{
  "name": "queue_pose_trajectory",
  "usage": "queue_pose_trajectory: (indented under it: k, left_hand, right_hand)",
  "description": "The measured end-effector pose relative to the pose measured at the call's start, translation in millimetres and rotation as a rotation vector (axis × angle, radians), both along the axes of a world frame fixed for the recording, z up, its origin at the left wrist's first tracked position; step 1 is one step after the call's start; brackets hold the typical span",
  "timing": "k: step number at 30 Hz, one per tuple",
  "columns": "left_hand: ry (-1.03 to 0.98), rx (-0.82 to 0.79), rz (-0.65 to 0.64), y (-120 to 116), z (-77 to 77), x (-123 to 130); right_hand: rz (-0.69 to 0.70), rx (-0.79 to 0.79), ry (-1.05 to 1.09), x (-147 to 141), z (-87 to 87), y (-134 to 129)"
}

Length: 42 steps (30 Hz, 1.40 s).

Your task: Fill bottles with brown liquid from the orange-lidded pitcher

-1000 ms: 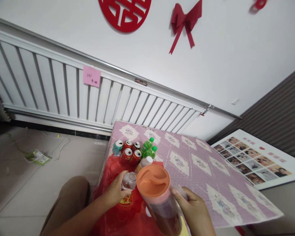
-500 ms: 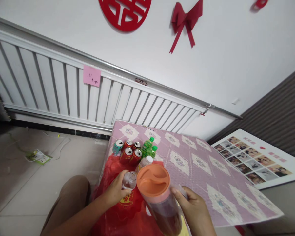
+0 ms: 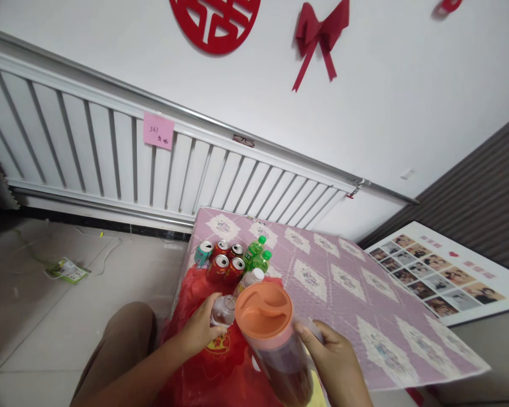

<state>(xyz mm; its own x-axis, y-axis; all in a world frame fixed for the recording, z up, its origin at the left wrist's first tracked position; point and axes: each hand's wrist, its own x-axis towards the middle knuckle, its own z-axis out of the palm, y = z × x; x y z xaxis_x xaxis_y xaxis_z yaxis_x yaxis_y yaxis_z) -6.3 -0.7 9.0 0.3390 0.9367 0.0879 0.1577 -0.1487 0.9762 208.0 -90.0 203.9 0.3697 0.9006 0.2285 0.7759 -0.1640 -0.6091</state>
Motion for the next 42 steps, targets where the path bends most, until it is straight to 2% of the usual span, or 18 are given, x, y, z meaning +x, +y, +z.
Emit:
queue_pose_trajectory:
  k: [18,30,42]
  left_hand:
    - [0.009,-0.013,-0.004,0.2,-0.4,-0.7]
    - [-0.016,0.003,0.003,1.9,-7.3,1.4]
    - [-0.003,0.005,0.001,1.3,-5.6,0.7]
  right_hand:
    - [-0.019,-0.050,0.011,4.0,-6.6,0.8]
    - [-0.031,-0.027,0.032,-3.0,0.2,2.2]
    - [0.002,0.005,0.031,-4.1,-0.6,3.4]
